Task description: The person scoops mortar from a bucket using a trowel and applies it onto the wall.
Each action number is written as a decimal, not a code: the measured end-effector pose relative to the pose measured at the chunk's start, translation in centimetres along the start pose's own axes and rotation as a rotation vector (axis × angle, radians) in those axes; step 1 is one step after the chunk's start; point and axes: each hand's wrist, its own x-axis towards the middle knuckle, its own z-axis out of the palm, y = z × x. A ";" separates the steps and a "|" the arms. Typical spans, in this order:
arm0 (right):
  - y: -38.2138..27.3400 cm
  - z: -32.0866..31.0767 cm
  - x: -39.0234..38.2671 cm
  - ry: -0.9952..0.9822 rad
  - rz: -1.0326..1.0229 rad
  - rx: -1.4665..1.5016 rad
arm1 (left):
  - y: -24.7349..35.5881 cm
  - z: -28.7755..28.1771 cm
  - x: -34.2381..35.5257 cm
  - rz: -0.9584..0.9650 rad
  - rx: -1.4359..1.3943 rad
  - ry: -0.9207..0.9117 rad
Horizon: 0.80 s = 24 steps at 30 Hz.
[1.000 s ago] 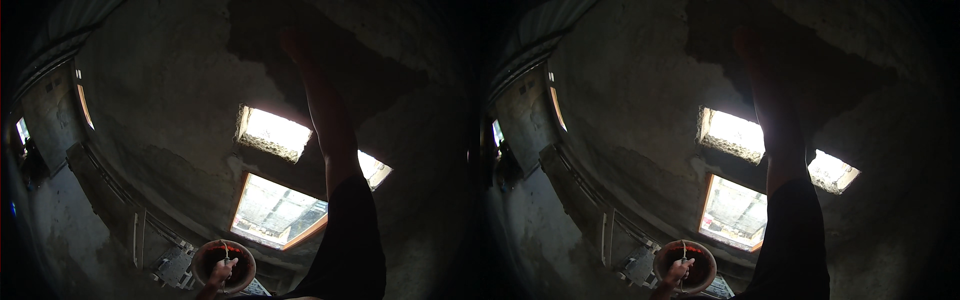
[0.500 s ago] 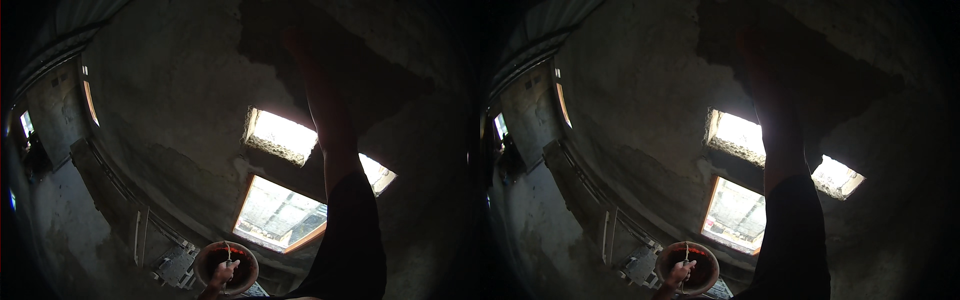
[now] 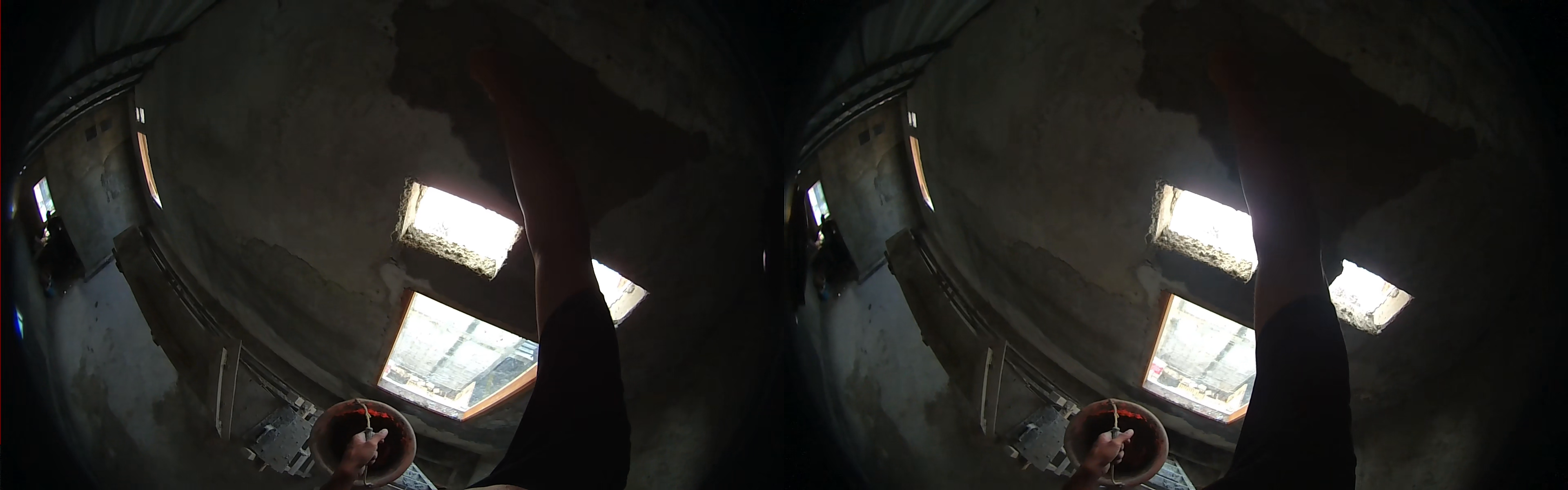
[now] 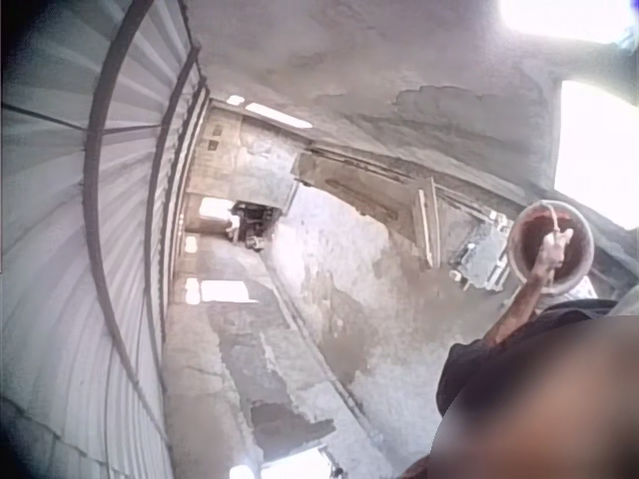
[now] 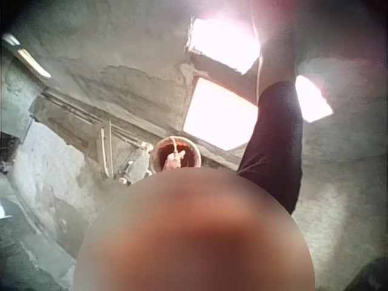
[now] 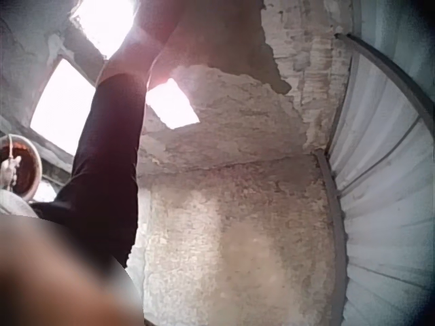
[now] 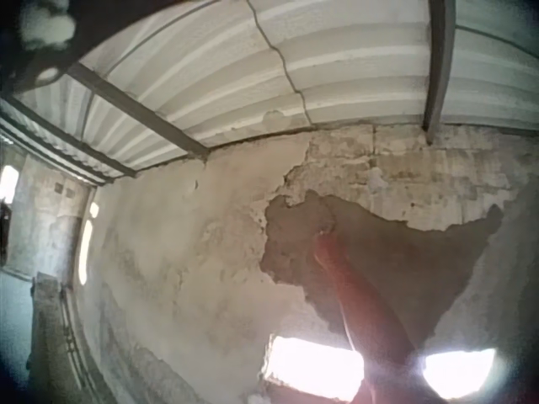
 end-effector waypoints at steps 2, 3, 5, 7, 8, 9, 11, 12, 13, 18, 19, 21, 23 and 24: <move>1.0 0.1 3.6 0.062 -0.054 -0.042 | 0.0 0.0 0.2 -0.003 0.018 -0.013; 1.8 1.1 3.6 0.091 -0.086 -0.057 | 0.0 0.0 0.2 -0.009 0.027 -0.017; 1.7 2.4 4.2 0.142 -0.151 -0.093 | -0.4 -0.1 0.1 -0.025 0.036 -0.016; 1.9 4.4 2.9 0.198 -0.226 -0.120 | -0.6 -0.2 0.7 -0.035 0.037 -0.009; 2.4 5.1 2.2 0.225 -0.256 -0.145 | -0.9 -0.2 0.8 -0.013 0.054 -0.010; 3.1 5.5 1.6 0.251 -0.286 -0.171 | -1.1 -0.2 0.7 0.008 0.071 -0.012; 2.4 8.1 -0.8 0.300 -0.359 -0.193 | -0.9 -0.2 0.0 -0.026 0.068 0.012; 3.1 8.8 -2.0 0.328 -0.388 -0.219 | -1.1 -0.1 -0.1 -0.021 0.090 -0.006; 3.8 8.6 -2.1 0.360 -0.414 -0.252 | -1.1 0.0 0.0 -0.012 0.117 -0.030; 4.9 8.0 -4.4 0.283 -0.228 -0.255 | -0.4 0.6 -0.7 0.006 0.111 -0.052; 5.4 7.6 -5.4 0.346 -0.381 -0.314 | -0.3 0.8 -0.9 0.041 0.107 -0.043; 4.7 7.1 -8.5 0.395 -0.536 -0.358 | -0.5 0.1 -0.9 0.019 0.102 -0.038; 1.3 4.9 -12.1 0.233 -0.467 -0.277 | -0.7 -0.5 -1.4 0.010 0.092 -0.016; 2.1 4.1 -12.4 0.239 -0.461 -0.293 | -0.6 -0.2 -1.3 0.024 0.087 -0.027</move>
